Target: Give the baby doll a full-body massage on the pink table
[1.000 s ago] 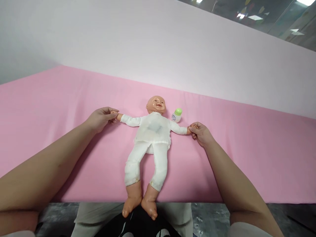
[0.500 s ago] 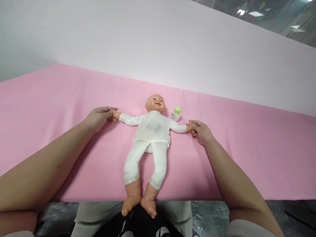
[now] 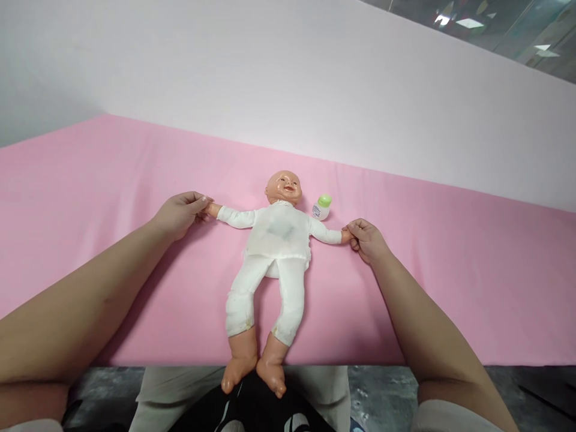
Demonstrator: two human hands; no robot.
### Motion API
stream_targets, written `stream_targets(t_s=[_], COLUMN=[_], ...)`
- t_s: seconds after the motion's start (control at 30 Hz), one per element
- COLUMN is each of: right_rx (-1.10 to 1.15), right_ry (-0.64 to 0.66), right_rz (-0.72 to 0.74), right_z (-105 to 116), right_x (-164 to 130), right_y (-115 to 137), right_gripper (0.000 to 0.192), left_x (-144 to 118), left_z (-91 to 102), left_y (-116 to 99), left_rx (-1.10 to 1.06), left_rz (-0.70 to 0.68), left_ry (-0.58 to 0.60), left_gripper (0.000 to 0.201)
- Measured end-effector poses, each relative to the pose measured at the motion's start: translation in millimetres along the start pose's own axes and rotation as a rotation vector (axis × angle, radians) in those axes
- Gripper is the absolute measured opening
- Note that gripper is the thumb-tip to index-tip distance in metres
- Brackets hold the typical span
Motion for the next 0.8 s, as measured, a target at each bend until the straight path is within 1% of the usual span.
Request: stream_targets(t_s=[0.2, 0.3, 0.43, 0.53, 0.63, 0.7, 0.8], right_rx=[-0.028, 0.018, 0.128, 0.175, 0.155, 0.098, 0.013], right_ry=[-0.061, -0.048, -0.037, -0.022, -0.012, 0.000, 0.008], right_rz=[-0.054, -0.048, -0.036, -0.058, -0.060, -0.052, -0.052], right_z=[3.7, 5.4, 8.8, 9.4, 7.6, 5.0, 1.5], right_x=[2.4, 3.6, 3.4, 2.4, 1.8, 1.7, 1.7], right_y=[-6.1, -7.9, -6.0, -4.5, -3.1, -2.6, -3.1], right_gripper=[0.044, 0.044, 0.046, 0.047, 0.048, 0.044, 0.043], left_x=[1.3, 4.2, 6.0, 5.3, 4.2, 3.4, 2.1], left_z=[-0.5, 1.1, 2.0, 1.0, 0.0, 0.1, 0.6], left_y=[3.1, 6.9, 9.5, 8.2, 6.0, 4.7, 2.6], left_rx=[-0.026, -0.071, -0.116, -0.104, -0.075, -0.054, -0.025], left_rz=[0.052, 0.061, 0.055, 0.031, 0.003, -0.011, -0.022], left_ry=[-0.022, -0.012, 0.024, 0.050, 0.067, 0.068, 0.046], left_gripper=[0.019, 0.027, 0.044, 0.049, 0.050, 0.048, 0.032])
Point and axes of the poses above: each hand's wrist, its own x-axis towards the middle knuckle, its own z-axis out of the back of the hand, y = z × x, the point moved 6 cm from there along x, towards the middle knuckle, and after that the axes turned 9 degrees about z, right-handed, at the moved point
